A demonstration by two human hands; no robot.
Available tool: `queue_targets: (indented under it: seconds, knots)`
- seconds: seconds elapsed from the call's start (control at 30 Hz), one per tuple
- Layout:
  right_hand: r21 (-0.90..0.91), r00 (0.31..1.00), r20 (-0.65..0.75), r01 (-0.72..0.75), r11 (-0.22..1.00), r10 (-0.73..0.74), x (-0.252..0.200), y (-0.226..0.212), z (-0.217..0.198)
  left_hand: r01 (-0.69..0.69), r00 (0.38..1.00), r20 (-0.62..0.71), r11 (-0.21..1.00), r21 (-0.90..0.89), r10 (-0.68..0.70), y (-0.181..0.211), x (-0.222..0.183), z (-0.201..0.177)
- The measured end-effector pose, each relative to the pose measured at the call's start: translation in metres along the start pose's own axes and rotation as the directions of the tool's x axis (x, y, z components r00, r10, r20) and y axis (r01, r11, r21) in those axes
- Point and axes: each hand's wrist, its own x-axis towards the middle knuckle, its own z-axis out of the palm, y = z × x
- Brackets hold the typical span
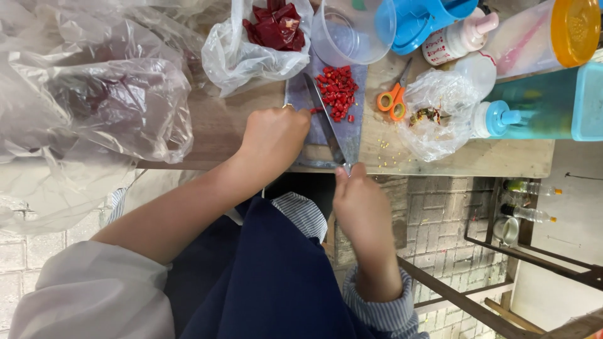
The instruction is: Chopping red chilies on a cutting board using a knife.
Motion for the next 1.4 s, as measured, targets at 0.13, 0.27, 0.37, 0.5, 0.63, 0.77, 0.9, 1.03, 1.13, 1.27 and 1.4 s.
queue_targets:
  seconds: [0.13, 0.27, 0.37, 0.5, 0.63, 0.77, 0.9, 1.03, 1.13, 1.27, 1.4]
  knots:
    - [0.04, 1.0, -0.016, 0.002, 0.999, -0.002, 0.004, 0.004, 0.03, 0.005, 1.0, 0.013, 1.0, 0.025, -0.006, -0.001, 0.002, -0.007]
    - [0.044, 0.999, -0.026, 0.033, 0.998, -0.032, 0.014, 0.012, 0.039, -0.016, 1.0, 0.024, 1.0, 0.025, 0.016, -0.005, 0.0, -0.008]
    - [0.01, 0.999, -0.03, 0.032, 0.999, -0.032, 0.016, 0.013, 0.039, -0.032, 0.999, 0.03, 0.999, 0.02, 0.031, -0.008, 0.001, -0.012]
    - [-0.011, 0.999, -0.028, 0.024, 1.0, -0.024, 0.02, 0.015, 0.029, -0.024, 0.999, 0.04, 0.999, 0.024, 0.023, -0.007, -0.001, -0.013]
    - [-0.027, 0.999, -0.027, 0.025, 0.999, -0.025, 0.023, 0.021, 0.016, -0.018, 0.999, 0.037, 1.0, 0.0, 0.018, -0.008, -0.001, -0.012]
    - [0.045, 0.999, -0.023, 0.024, 0.999, -0.023, 0.02, 0.016, 0.001, -0.025, 0.999, 0.023, 1.0, -0.013, 0.025, -0.003, 0.0, 0.0]
    - [0.037, 1.0, -0.019, 0.022, 0.999, -0.021, 0.02, 0.015, -0.004, -0.027, 1.0, 0.006, 1.0, -0.005, 0.027, -0.001, 0.003, 0.004]
    - [0.037, 0.999, -0.021, 0.031, 0.999, -0.031, 0.019, 0.011, -0.007, -0.036, 0.999, 0.036, 0.999, -0.023, 0.037, 0.0, 0.005, 0.002]
    - [0.042, 1.0, 0.004, 0.026, 0.999, -0.027, 0.018, 0.007, -0.001, -0.033, 0.998, 0.046, 0.999, -0.037, 0.035, -0.001, 0.005, 0.0]
    - [0.056, 1.0, 0.015, 0.008, 0.998, -0.009, 0.018, 0.002, 0.017, -0.033, 0.998, 0.052, 0.999, -0.031, 0.035, -0.001, 0.008, -0.005]
    - [0.065, 1.0, 0.009, 0.003, 0.998, -0.004, 0.024, 0.008, 0.031, -0.044, 0.997, 0.068, 0.997, -0.059, 0.048, -0.002, 0.009, -0.009]
